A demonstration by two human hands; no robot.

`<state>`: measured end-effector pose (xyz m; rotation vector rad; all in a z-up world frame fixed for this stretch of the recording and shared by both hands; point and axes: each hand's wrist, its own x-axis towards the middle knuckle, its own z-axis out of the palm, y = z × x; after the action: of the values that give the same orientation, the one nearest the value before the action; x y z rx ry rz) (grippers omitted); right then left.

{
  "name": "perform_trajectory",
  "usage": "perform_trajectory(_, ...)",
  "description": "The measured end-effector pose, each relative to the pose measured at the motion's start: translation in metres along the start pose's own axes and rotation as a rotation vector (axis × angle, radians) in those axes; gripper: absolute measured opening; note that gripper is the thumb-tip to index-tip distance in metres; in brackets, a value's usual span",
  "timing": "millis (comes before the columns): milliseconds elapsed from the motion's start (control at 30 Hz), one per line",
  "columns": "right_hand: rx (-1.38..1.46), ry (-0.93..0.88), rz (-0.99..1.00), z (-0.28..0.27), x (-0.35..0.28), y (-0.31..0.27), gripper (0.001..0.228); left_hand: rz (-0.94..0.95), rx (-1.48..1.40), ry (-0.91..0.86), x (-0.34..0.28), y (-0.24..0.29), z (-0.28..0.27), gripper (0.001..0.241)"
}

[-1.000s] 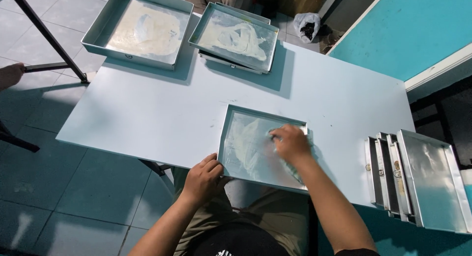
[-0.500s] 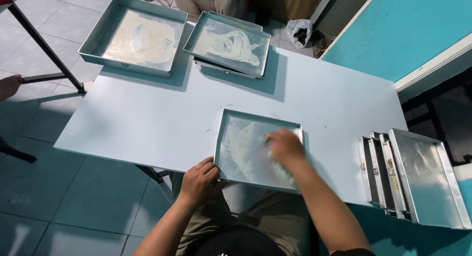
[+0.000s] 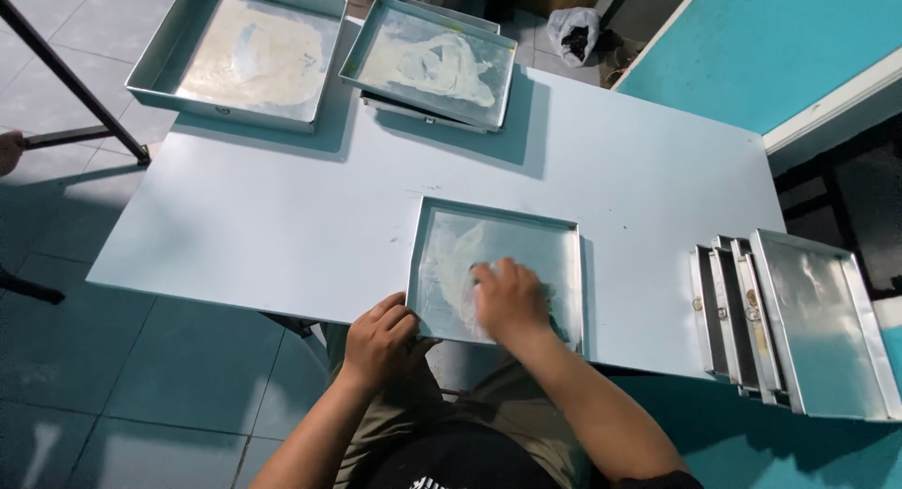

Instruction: Cleaning metal baking pans by thoroughly wiping them with a cloth to remove residue.

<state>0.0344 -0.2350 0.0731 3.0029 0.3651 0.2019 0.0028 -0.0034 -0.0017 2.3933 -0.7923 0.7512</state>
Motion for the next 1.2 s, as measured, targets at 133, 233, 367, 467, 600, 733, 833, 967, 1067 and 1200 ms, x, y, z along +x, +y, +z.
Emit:
perform_trajectory(133, 0.028, 0.046, -0.079, -0.009, -0.002, 0.016, 0.021, 0.035, -0.02, 0.006, 0.003, 0.0, -0.007, 0.029)
perform_trajectory(233, -0.032, -0.173, 0.1, -0.031, 0.017, 0.047, 0.019, 0.008, -0.061, 0.029, 0.0, -0.002, -0.001, 0.029)
perform_trajectory(367, -0.008, -0.276, 0.383, -0.005, 0.043, 0.102, 0.034, 0.019, -0.019, 0.047, 0.0, -0.002, 0.001, 0.03)
perform_trajectory(467, -0.041, -0.159, 0.317, 0.0, 0.042, 0.096, 0.027, 0.039, -0.031, 0.075, 0.003, -0.003, -0.001, 0.029)
perform_trajectory(600, -0.095, -0.006, 0.106, 0.001, 0.024, 0.063, 0.017, 0.031, -0.049, 0.098, 0.001, -0.002, 0.002, 0.029)
perform_trajectory(733, -0.151, 0.088, -0.086, -0.01, -0.005, 0.027, 0.012, 0.058, -0.037, 0.105, 0.004, -0.003, 0.0, 0.03)
perform_trajectory(833, -0.058, 0.102, -0.202, -0.003, -0.017, 0.027, 0.033, 0.061, -0.057, 0.114, 0.007, 0.001, -0.006, 0.03)
perform_trajectory(967, 0.032, -0.128, -0.013, -0.058, 0.004, 0.042, 0.028, 0.043, -0.054, 0.145, 0.006, 0.002, -0.005, 0.03)
perform_trajectory(1067, 0.011, -0.283, 0.235, -0.04, 0.031, 0.089, 0.033, 0.058, -0.05, 0.148, 0.01, 0.002, -0.01, 0.029)
perform_trajectory(1200, -0.02, -0.241, 0.331, 0.016, 0.041, 0.12, 0.035, 0.077, 0.014, 0.132, 0.009, 0.001, -0.006, 0.029)
